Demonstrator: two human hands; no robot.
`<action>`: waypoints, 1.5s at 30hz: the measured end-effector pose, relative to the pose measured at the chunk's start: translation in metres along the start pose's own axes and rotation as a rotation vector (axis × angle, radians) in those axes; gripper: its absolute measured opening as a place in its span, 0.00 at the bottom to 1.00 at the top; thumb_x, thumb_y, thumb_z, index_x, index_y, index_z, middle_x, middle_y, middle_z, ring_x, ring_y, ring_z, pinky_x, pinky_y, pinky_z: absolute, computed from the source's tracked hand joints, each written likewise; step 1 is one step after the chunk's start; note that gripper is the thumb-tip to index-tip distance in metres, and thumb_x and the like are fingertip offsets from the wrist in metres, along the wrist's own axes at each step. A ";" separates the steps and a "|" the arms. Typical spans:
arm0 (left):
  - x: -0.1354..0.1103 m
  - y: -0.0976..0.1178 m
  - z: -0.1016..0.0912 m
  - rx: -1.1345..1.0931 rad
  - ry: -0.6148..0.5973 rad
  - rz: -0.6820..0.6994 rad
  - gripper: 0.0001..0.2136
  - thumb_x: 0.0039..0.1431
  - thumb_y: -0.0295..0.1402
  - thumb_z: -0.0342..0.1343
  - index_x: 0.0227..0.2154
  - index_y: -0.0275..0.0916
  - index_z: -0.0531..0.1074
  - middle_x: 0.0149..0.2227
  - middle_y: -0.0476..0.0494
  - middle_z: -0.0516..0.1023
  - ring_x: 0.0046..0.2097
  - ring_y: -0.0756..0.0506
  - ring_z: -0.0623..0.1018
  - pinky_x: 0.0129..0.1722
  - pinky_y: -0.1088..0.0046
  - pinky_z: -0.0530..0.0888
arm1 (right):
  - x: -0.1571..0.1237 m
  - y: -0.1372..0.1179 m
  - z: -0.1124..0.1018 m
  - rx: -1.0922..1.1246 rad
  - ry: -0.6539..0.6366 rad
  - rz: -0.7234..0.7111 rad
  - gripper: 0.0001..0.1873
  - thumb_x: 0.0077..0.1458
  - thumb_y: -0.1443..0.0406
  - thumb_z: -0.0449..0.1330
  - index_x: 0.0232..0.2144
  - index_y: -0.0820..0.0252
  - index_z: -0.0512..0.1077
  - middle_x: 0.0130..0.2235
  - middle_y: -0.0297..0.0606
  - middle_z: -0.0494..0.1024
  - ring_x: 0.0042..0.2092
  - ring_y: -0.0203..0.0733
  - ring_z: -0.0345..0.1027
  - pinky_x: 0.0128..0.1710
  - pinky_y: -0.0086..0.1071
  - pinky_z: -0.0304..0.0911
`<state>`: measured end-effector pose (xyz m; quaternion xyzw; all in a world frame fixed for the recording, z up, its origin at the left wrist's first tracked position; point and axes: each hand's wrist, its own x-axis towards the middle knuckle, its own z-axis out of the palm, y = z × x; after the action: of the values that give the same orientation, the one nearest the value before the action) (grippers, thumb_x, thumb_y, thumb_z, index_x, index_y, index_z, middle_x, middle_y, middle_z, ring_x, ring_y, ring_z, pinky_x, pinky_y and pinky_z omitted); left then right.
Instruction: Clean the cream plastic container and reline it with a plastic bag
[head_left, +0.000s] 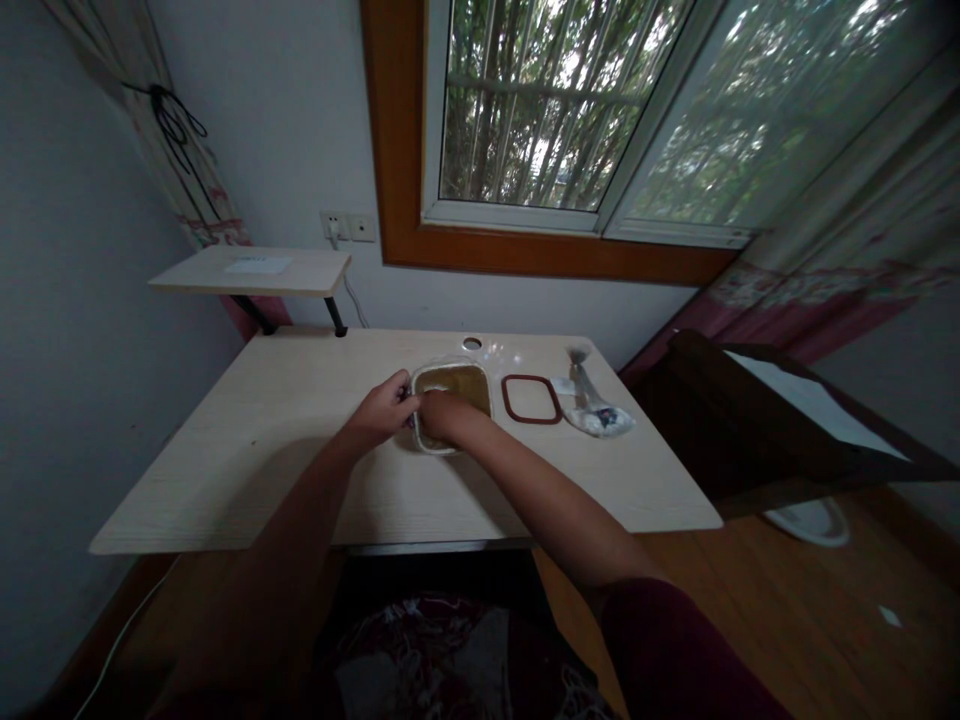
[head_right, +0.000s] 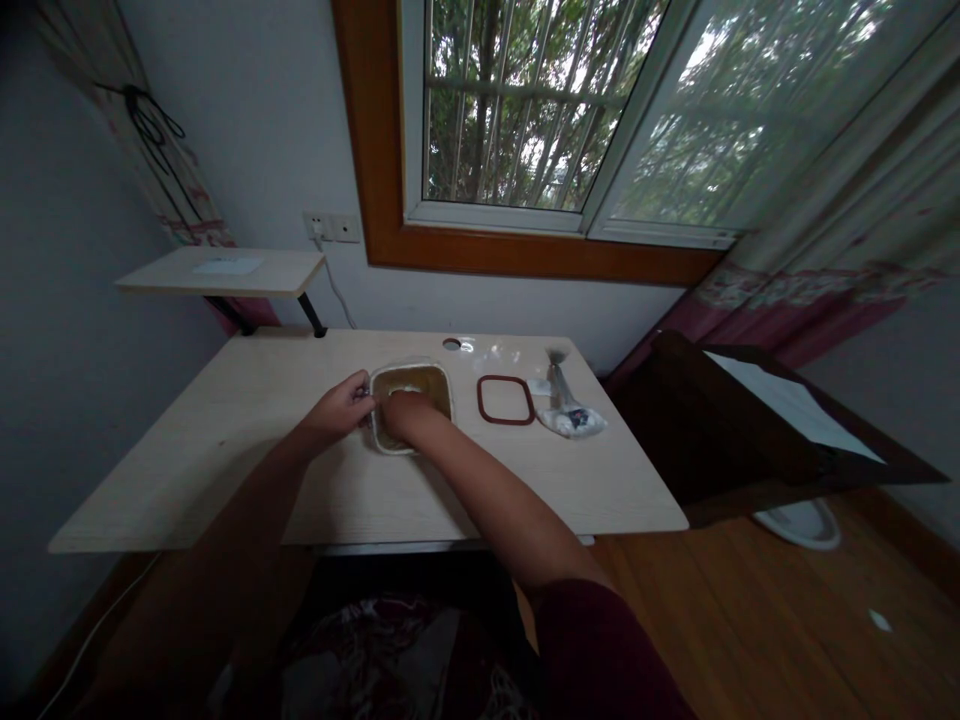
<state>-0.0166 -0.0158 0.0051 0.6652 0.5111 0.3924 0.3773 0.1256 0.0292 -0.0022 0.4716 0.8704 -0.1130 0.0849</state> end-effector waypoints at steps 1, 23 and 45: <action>0.000 0.000 0.000 -0.017 -0.003 -0.009 0.07 0.56 0.35 0.53 0.29 0.41 0.59 0.23 0.56 0.65 0.25 0.51 0.69 0.26 0.76 0.65 | -0.001 0.001 -0.003 0.016 0.020 0.011 0.20 0.63 0.62 0.56 0.52 0.67 0.75 0.52 0.57 0.79 0.50 0.56 0.76 0.47 0.39 0.70; -0.002 -0.001 0.005 -0.159 0.063 -0.073 0.10 0.53 0.36 0.56 0.29 0.42 0.58 0.19 0.57 0.67 0.20 0.52 0.70 0.20 0.78 0.64 | -0.012 -0.003 -0.023 0.174 0.051 -0.094 0.19 0.61 0.66 0.58 0.52 0.65 0.76 0.55 0.51 0.77 0.52 0.50 0.74 0.50 0.31 0.66; -0.009 0.000 0.001 -0.037 -0.053 -0.007 0.10 0.49 0.31 0.56 0.30 0.42 0.59 0.23 0.58 0.64 0.23 0.53 0.69 0.22 0.79 0.66 | -0.024 0.009 -0.034 -0.143 0.207 -0.065 0.19 0.61 0.71 0.52 0.47 0.71 0.79 0.48 0.60 0.80 0.48 0.60 0.77 0.47 0.41 0.69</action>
<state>-0.0175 -0.0247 0.0032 0.6665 0.4959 0.3828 0.4040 0.1447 0.0236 0.0355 0.4451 0.8951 -0.0042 0.0242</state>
